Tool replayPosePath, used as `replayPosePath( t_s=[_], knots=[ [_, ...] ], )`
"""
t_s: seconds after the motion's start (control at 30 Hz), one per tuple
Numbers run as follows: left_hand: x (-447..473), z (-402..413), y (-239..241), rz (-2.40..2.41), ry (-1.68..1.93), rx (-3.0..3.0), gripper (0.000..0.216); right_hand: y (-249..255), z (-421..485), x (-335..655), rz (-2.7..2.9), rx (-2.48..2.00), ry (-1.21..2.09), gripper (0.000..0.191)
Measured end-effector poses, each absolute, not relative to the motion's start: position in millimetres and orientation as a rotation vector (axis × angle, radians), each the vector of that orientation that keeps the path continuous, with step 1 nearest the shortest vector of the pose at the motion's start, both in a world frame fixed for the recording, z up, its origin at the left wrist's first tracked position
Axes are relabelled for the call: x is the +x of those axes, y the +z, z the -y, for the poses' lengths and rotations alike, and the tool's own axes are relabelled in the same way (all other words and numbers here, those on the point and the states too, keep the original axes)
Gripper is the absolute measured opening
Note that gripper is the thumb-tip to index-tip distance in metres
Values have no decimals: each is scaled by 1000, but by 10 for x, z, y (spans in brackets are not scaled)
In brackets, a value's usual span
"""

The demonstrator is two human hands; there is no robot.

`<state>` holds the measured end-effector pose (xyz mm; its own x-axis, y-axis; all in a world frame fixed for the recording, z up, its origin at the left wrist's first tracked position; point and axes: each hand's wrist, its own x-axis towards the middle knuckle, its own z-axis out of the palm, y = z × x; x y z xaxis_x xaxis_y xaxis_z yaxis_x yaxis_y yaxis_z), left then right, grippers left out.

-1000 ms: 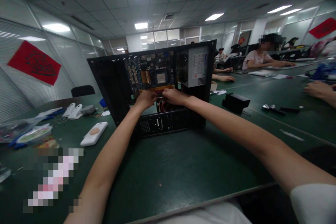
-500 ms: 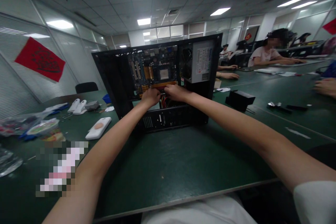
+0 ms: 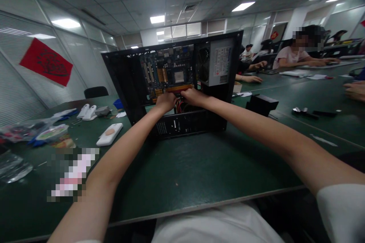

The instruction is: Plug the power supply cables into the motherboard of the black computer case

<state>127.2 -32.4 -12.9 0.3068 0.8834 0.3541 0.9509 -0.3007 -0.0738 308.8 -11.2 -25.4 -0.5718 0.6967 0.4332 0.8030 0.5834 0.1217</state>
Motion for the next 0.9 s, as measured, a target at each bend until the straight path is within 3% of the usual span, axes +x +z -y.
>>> replayPosePath(
  t_s=[0.9],
  knots=[
    [1242, 270, -73, 1825, -353, -2491, 40, -236, 168, 3128, 2410, -1377, -318, 28]
  ],
)
